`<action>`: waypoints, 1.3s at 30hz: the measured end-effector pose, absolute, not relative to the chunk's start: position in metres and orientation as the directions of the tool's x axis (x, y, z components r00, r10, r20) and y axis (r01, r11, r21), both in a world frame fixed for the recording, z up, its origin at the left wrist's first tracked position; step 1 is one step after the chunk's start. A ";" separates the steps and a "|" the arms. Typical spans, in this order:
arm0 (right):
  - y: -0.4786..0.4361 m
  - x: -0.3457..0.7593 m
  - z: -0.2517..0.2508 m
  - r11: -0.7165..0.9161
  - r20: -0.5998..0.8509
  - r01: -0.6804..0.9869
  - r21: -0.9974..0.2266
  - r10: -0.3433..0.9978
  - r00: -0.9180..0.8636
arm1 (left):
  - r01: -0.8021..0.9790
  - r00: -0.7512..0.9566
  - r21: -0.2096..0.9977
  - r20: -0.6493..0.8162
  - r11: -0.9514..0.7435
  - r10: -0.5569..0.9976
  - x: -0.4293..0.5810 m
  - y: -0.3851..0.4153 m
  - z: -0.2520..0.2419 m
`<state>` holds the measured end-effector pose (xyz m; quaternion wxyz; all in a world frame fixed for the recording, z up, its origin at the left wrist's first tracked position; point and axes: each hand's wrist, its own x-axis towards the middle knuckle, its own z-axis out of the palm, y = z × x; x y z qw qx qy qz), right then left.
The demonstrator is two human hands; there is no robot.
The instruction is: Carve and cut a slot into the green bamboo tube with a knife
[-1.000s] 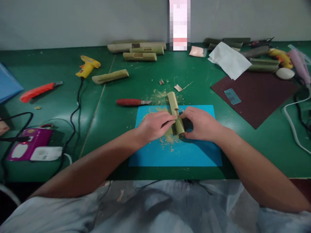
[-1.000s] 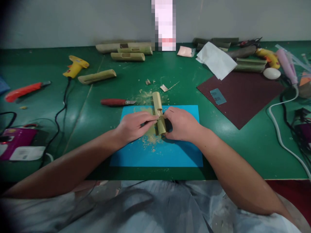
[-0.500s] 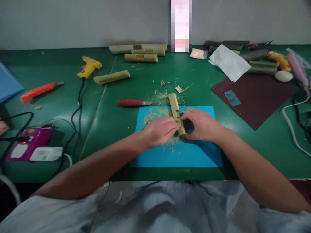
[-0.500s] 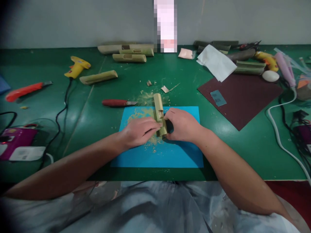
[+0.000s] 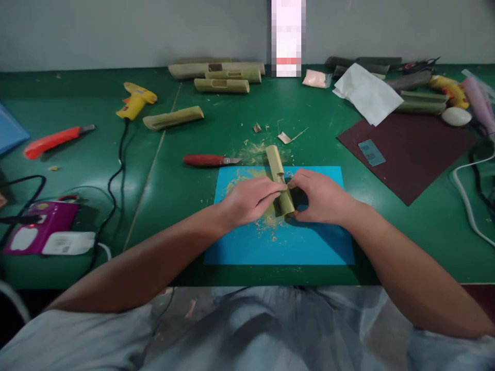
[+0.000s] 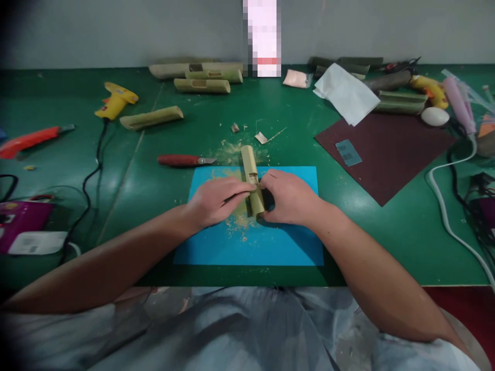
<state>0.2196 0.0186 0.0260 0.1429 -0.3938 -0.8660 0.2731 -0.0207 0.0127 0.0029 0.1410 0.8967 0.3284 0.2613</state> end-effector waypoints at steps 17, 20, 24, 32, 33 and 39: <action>0.021 0.221 0.021 0.562 0.056 0.595 -0.575 0.753 -0.656 | 0.509 0.707 0.360 0.344 -0.782 0.618 -0.014 0.005 0.002; 0.021 0.221 0.020 0.565 0.056 0.586 -0.581 0.746 -0.664 | 0.446 0.774 0.365 0.300 -0.817 0.557 -0.015 0.000 0.003; 0.022 0.221 0.018 0.577 0.084 0.572 -0.583 0.743 -0.664 | 0.493 0.733 0.373 0.309 -0.786 0.606 -0.015 -0.005 0.004; 0.023 0.222 0.018 0.567 0.082 0.573 -0.591 0.749 -0.657 | 0.460 0.733 0.444 0.300 -0.769 0.611 -0.017 -0.003 0.002; 0.022 0.222 0.017 0.567 0.081 0.571 -0.594 0.748 -0.658 | 0.442 0.753 0.446 0.287 -0.778 0.592 -0.017 -0.003 0.002; 0.022 0.222 0.017 0.564 0.081 0.578 -0.589 0.753 -0.653 | 0.460 0.725 0.414 0.335 -0.786 0.601 -0.020 0.003 0.001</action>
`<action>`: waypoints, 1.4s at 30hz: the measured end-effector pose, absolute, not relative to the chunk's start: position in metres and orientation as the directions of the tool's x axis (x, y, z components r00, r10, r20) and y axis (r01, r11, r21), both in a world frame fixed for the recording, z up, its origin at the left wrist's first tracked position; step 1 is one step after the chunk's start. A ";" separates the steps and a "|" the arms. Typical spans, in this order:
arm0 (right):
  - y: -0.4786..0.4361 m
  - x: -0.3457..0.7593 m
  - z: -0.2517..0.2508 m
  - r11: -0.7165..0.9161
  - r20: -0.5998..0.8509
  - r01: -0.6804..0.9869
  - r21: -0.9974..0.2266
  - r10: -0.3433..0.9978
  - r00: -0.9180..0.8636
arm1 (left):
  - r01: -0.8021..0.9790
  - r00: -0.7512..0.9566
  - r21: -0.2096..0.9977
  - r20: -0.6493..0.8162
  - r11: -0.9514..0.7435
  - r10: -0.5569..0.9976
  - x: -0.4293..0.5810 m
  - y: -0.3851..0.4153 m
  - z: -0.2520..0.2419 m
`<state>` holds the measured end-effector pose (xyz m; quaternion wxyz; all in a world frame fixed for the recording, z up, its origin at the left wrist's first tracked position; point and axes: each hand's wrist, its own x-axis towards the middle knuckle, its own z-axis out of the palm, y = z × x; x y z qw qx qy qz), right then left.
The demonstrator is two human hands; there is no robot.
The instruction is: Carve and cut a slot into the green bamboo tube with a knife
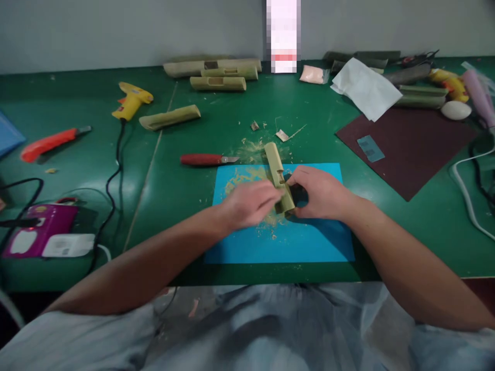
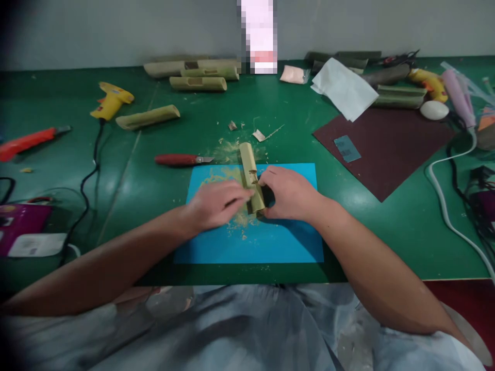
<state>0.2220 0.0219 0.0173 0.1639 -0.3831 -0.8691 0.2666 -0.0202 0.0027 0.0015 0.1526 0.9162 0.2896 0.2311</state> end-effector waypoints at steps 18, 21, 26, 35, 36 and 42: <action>0.022 0.222 0.017 0.566 0.089 0.557 -0.608 0.746 -0.660 | 0.502 0.631 0.477 0.369 -0.722 0.682 -0.018 0.015 0.003; 0.022 0.222 0.017 0.563 0.087 0.563 -0.605 0.750 -0.655 | 0.511 0.608 0.508 0.356 -0.693 0.709 -0.016 0.013 0.006; 0.022 0.222 0.017 0.569 0.085 0.570 -0.592 0.748 -0.658 | 0.500 0.593 0.515 0.383 -0.697 0.708 -0.018 0.013 0.005; 0.022 0.224 0.019 0.553 0.064 0.590 -0.588 0.759 -0.648 | 0.487 0.690 0.449 0.328 -0.749 0.645 -0.017 0.008 0.001; 0.022 0.224 0.019 0.554 0.065 0.587 -0.591 0.758 -0.649 | 0.486 0.694 0.450 0.322 -0.749 0.644 -0.017 0.008 0.001; 0.023 0.224 0.018 0.553 0.070 0.578 -0.601 0.756 -0.651 | 0.507 0.704 0.427 0.296 -0.749 0.645 -0.016 0.006 0.003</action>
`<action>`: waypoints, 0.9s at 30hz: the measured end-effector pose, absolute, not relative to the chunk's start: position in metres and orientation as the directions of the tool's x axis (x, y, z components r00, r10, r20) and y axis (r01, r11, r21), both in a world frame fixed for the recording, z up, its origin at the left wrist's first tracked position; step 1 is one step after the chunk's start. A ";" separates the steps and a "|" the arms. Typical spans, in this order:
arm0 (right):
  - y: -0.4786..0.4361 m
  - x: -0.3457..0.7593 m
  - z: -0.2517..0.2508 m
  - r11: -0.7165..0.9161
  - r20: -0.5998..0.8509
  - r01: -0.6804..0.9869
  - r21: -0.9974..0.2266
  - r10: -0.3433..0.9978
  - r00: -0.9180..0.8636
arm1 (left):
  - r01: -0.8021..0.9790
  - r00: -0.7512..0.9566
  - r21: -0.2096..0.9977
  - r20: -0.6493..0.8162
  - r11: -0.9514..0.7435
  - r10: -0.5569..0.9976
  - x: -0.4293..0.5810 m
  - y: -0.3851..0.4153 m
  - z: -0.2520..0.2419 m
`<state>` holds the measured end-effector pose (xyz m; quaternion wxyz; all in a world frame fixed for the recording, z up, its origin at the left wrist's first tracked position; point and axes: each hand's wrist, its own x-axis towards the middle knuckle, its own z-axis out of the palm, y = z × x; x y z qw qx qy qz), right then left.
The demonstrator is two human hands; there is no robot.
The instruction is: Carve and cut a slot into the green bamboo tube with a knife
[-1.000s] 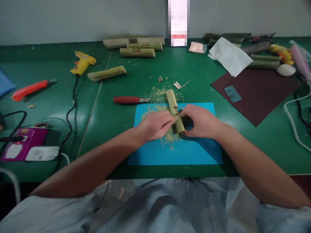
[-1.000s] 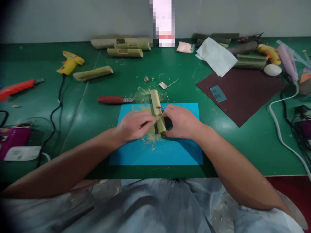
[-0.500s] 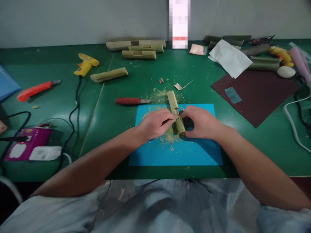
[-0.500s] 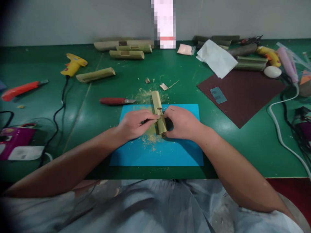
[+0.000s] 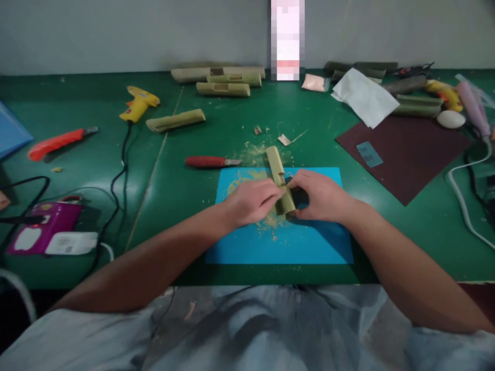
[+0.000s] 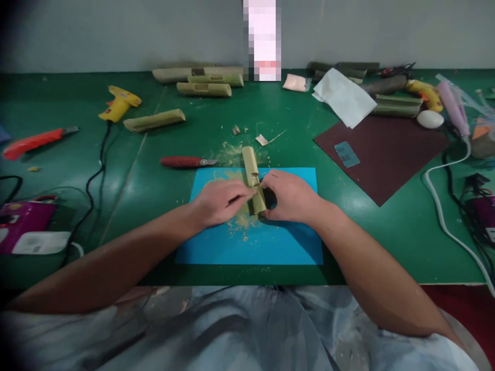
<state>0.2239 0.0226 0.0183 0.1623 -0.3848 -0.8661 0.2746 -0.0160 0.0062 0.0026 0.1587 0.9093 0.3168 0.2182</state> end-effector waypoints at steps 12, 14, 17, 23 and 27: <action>0.023 0.224 0.016 0.564 0.080 0.567 -0.600 0.748 -0.659 | 0.446 0.740 0.431 0.314 -0.784 0.594 -0.016 0.006 0.001; 0.023 0.224 0.017 0.572 0.079 0.564 -0.596 0.741 -0.667 | 0.433 0.763 0.431 0.292 -0.791 0.577 -0.016 0.005 0.003; 0.023 0.224 0.017 0.578 0.079 0.580 -0.574 0.744 -0.664 | 0.508 0.693 0.408 0.330 -0.759 0.641 -0.015 0.005 0.004; 0.024 0.224 0.018 0.570 0.070 0.574 -0.588 0.743 -0.666 | 0.474 0.743 0.424 0.277 -0.772 0.609 -0.015 0.004 0.003; 0.024 0.224 0.018 0.565 0.066 0.583 -0.584 0.749 -0.659 | 0.544 0.675 0.396 0.318 -0.740 0.666 -0.014 0.005 0.003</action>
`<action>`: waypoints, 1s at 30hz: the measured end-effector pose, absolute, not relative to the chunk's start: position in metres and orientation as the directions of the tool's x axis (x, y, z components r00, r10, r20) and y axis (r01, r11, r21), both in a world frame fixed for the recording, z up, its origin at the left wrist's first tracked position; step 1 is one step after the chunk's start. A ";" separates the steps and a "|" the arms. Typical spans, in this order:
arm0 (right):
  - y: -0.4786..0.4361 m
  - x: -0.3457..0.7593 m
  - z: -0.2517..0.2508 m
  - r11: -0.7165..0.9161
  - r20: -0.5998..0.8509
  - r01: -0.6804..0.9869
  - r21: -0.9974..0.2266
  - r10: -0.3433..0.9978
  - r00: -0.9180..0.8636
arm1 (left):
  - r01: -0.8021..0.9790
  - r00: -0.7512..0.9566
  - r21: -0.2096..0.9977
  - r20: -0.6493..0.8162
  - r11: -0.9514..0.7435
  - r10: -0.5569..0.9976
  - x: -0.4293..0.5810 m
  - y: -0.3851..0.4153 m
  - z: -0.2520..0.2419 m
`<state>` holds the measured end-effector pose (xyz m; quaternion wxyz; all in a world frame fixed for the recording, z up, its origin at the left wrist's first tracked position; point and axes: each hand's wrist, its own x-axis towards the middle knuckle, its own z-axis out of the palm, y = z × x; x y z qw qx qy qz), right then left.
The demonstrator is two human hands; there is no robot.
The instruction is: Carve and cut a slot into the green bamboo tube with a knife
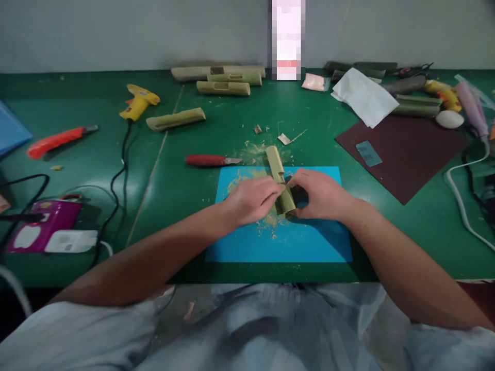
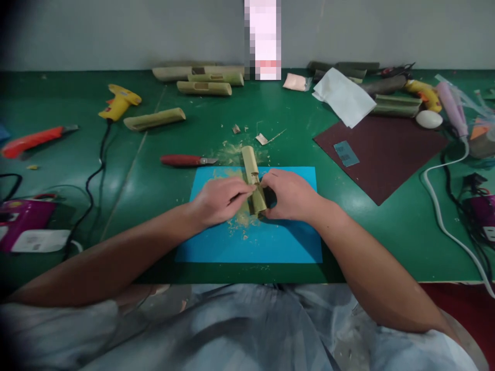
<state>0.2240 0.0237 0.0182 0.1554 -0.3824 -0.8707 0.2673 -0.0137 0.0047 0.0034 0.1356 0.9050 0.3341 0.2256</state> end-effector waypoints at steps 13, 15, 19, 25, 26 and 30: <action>0.024 0.224 0.020 0.572 0.062 0.592 -0.568 0.747 -0.662 | 0.504 0.675 0.441 0.335 -0.742 0.657 -0.017 0.009 0.002; 0.024 0.224 0.020 0.571 0.063 0.591 -0.569 0.748 -0.661 | 0.519 0.655 0.433 0.353 -0.737 0.668 -0.016 0.009 0.003; 0.024 0.224 0.020 0.566 0.048 0.592 -0.574 0.744 -0.666 | 0.486 0.703 0.443 0.314 -0.753 0.638 -0.015 0.007 0.004; 0.024 0.224 0.018 0.574 0.069 0.578 -0.580 0.741 -0.668 | 0.501 0.694 0.431 0.318 -0.750 0.646 -0.016 0.008 0.004; 0.024 0.224 0.018 0.575 0.071 0.575 -0.583 0.741 -0.668 | 0.497 0.701 0.432 0.312 -0.753 0.641 -0.016 0.007 0.004; 0.024 0.225 0.018 0.568 0.076 0.582 -0.582 0.750 -0.657 | 0.525 0.655 0.447 0.332 -0.724 0.679 -0.016 0.003 0.003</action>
